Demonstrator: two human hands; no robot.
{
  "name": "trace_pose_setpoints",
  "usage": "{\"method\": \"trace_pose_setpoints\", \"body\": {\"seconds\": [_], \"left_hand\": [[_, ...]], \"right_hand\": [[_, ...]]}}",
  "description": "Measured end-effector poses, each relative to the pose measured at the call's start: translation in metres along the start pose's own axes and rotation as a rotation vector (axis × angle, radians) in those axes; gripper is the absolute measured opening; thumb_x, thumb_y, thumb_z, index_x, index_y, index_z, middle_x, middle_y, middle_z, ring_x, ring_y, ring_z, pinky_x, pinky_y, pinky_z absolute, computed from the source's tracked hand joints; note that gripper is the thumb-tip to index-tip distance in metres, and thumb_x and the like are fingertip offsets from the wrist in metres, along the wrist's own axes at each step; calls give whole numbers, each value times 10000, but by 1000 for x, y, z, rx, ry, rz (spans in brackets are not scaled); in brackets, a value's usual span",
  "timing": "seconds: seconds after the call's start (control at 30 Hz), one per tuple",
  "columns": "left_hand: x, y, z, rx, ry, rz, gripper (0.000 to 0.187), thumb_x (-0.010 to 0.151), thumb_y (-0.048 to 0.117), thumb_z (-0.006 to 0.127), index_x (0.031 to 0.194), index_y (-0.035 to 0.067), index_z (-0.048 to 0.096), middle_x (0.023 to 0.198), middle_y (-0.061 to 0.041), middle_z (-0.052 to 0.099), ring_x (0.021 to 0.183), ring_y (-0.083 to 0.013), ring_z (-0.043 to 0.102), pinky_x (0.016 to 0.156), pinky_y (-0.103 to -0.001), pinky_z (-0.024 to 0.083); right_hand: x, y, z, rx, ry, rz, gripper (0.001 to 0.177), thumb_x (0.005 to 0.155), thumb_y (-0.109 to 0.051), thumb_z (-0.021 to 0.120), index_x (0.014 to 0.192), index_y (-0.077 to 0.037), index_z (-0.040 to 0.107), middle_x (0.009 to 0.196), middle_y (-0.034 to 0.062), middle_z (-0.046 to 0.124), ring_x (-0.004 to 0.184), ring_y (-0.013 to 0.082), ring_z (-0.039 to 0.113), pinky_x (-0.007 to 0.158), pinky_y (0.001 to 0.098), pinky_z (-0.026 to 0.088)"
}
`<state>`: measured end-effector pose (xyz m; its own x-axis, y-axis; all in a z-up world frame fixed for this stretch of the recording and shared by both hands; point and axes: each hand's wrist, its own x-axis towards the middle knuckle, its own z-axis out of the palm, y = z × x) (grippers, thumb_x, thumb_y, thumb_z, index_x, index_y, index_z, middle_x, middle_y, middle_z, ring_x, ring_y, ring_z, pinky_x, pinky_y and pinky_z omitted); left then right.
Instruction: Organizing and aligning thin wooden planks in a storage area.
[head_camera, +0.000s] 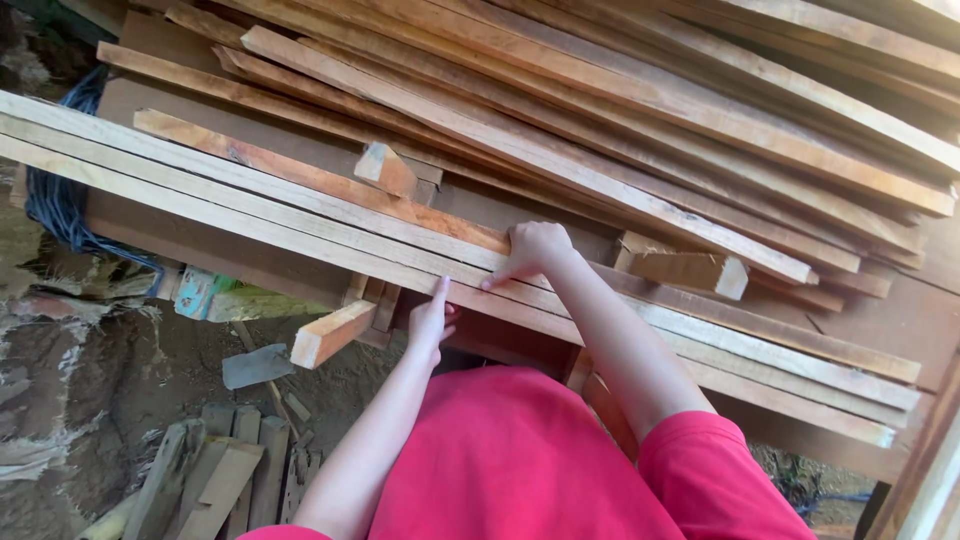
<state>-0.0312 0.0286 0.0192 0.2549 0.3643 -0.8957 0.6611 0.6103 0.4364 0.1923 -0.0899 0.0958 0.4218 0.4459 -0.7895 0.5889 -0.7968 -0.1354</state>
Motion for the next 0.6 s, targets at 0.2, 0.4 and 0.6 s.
{"method": "trace_pose_setpoints", "body": {"seconds": [0.2, 0.4, 0.6], "left_hand": [[-68, 80, 48, -425, -36, -61, 865, 879, 492, 801, 1468, -50, 472, 1528, -221, 489, 1418, -313, 472, 1189, -438, 377], [-29, 37, 64, -770, -5, 65, 817, 939, 512, 728, 1570, 134, 374, 1584, -181, 427, 1445, -315, 438, 1219, -492, 369], [-38, 53, 71, -795, 67, 64, 819, 870, 488, 799, 1510, 102, 462, 1511, -192, 522, 1396, -315, 500, 1186, -489, 426]], "right_hand": [[31, 12, 0, 220, -148, -63, 1177, 416, -910, 781, 1331, -185, 634, 1277, 90, 711, 1246, 275, 647, 1021, 440, 543], [51, 22, 9, 454, -259, -48, 1052, 492, -775, 856, 1300, -134, 645, 1298, 164, 680, 1291, 319, 605, 1062, 443, 505], [86, 32, 23, 528, -298, -41, 1001, 494, -718, 901, 1315, -196, 664, 1252, 153, 691, 1203, 318, 649, 980, 443, 551]]}}
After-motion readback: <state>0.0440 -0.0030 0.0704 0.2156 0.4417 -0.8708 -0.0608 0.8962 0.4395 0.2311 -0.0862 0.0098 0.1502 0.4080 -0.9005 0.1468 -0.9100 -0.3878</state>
